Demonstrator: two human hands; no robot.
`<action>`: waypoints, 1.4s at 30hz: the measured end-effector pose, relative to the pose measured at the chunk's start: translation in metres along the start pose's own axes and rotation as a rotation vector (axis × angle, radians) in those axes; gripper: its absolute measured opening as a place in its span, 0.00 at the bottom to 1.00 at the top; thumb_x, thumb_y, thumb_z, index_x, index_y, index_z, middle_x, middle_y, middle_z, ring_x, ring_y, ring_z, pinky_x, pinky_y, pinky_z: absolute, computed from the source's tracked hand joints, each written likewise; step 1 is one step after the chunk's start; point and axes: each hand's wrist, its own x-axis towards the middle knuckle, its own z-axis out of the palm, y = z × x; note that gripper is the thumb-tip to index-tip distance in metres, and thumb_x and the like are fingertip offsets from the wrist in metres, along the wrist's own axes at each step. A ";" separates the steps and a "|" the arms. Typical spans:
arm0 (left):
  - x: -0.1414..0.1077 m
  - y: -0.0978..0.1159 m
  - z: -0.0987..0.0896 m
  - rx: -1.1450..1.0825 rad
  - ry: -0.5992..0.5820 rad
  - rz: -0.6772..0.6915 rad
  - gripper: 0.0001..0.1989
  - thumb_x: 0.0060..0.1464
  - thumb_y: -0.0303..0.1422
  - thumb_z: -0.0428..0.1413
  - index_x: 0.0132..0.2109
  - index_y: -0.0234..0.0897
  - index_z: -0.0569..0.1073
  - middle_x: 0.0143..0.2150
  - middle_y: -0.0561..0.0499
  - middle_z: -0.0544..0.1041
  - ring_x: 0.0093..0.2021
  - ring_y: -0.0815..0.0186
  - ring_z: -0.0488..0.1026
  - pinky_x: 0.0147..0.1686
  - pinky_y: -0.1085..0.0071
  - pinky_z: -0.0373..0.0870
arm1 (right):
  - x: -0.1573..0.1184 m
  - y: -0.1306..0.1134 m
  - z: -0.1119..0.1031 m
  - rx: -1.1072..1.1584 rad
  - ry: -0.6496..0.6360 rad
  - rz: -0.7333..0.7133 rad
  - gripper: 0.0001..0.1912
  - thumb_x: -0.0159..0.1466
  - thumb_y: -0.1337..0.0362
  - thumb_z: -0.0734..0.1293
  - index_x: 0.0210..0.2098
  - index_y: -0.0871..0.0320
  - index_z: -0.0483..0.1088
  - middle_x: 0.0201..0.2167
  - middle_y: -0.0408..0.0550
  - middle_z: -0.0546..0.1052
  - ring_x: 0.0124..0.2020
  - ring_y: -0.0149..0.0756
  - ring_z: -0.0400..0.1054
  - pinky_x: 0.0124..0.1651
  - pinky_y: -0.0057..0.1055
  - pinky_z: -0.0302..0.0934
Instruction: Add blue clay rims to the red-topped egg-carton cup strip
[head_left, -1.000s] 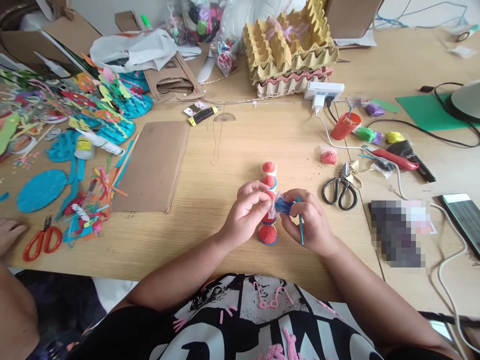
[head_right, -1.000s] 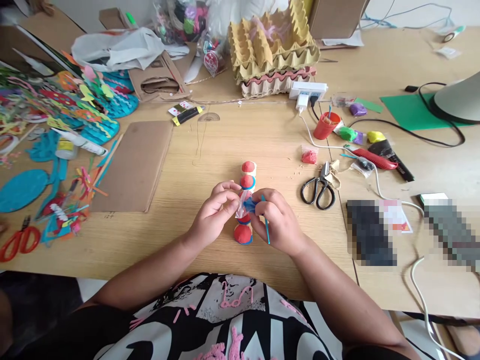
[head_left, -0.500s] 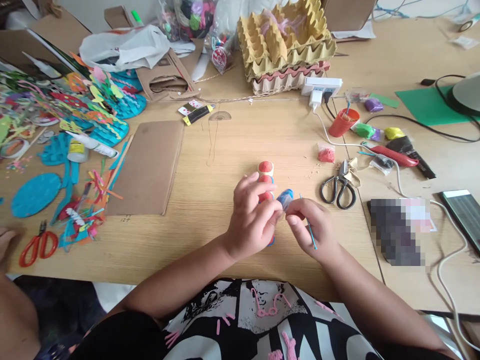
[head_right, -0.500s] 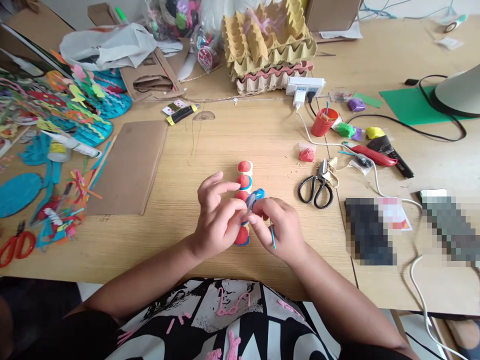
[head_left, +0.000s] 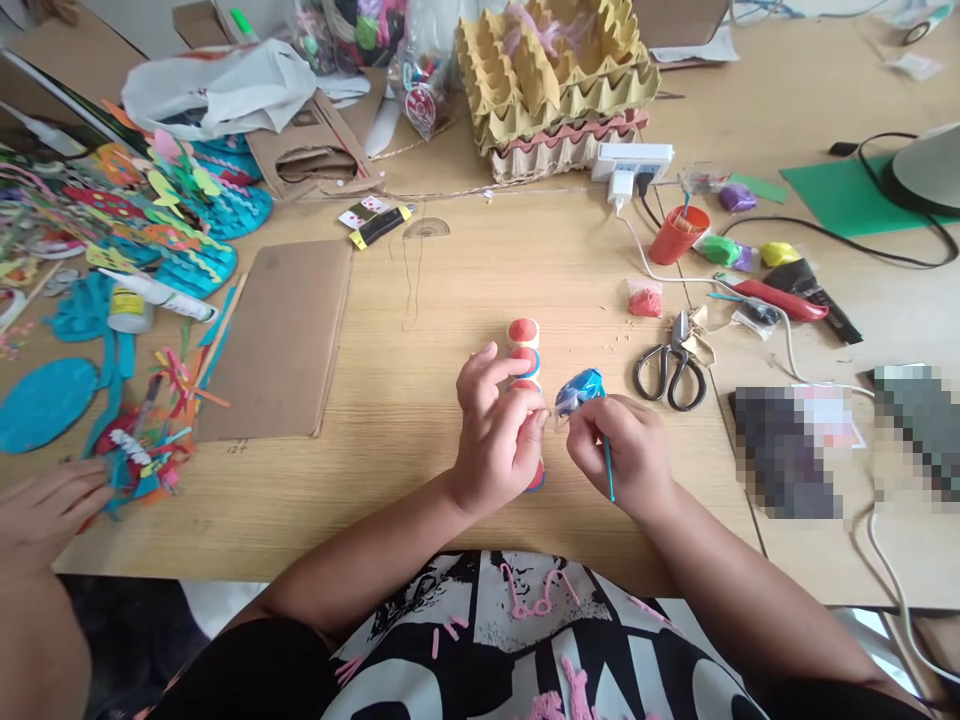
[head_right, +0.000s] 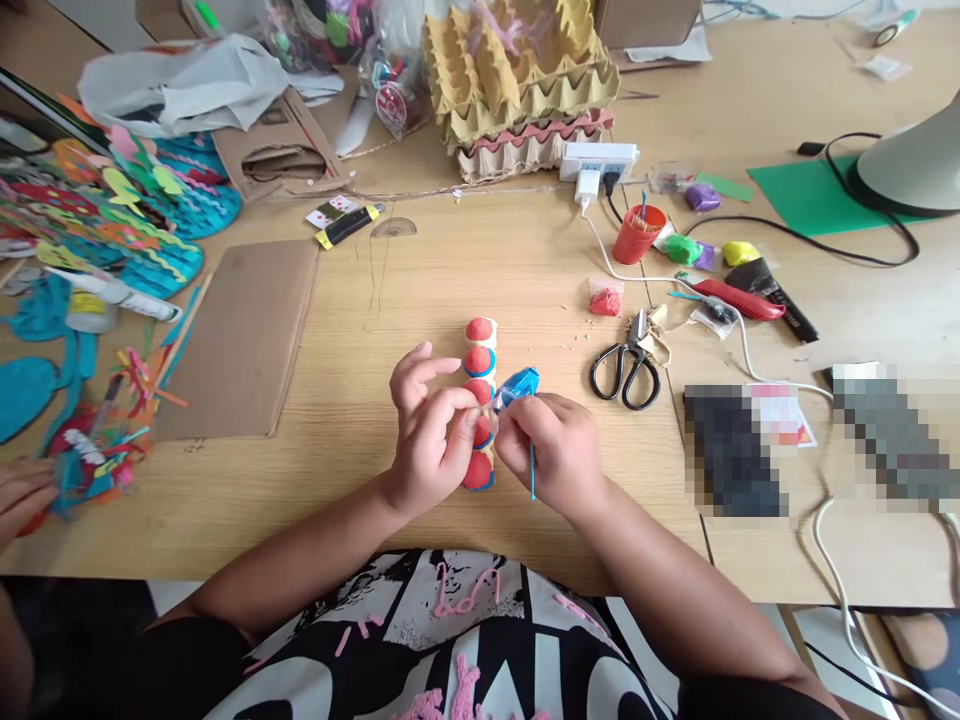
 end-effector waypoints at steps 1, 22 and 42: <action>0.001 0.000 0.000 -0.012 -0.027 -0.013 0.05 0.65 0.26 0.52 0.45 0.40 0.69 0.60 0.43 0.68 0.70 0.51 0.59 0.71 0.42 0.60 | 0.000 0.001 0.000 -0.023 0.006 -0.004 0.14 0.65 0.75 0.65 0.29 0.53 0.59 0.20 0.36 0.60 0.21 0.28 0.53 0.27 0.28 0.50; -0.003 -0.005 0.001 0.139 -0.025 0.106 0.02 0.65 0.29 0.53 0.42 0.39 0.70 0.60 0.43 0.73 0.75 0.47 0.54 0.74 0.39 0.49 | -0.001 -0.007 -0.009 -0.240 -0.058 -0.204 0.14 0.66 0.72 0.68 0.28 0.54 0.61 0.18 0.37 0.66 0.21 0.30 0.54 0.27 0.32 0.51; 0.014 -0.016 -0.021 -0.196 -0.250 -0.059 0.09 0.68 0.25 0.49 0.39 0.41 0.69 0.62 0.45 0.72 0.72 0.54 0.59 0.72 0.45 0.63 | 0.005 0.011 -0.014 0.191 -0.231 -0.062 0.14 0.69 0.55 0.71 0.49 0.57 0.71 0.33 0.46 0.78 0.31 0.34 0.69 0.35 0.31 0.64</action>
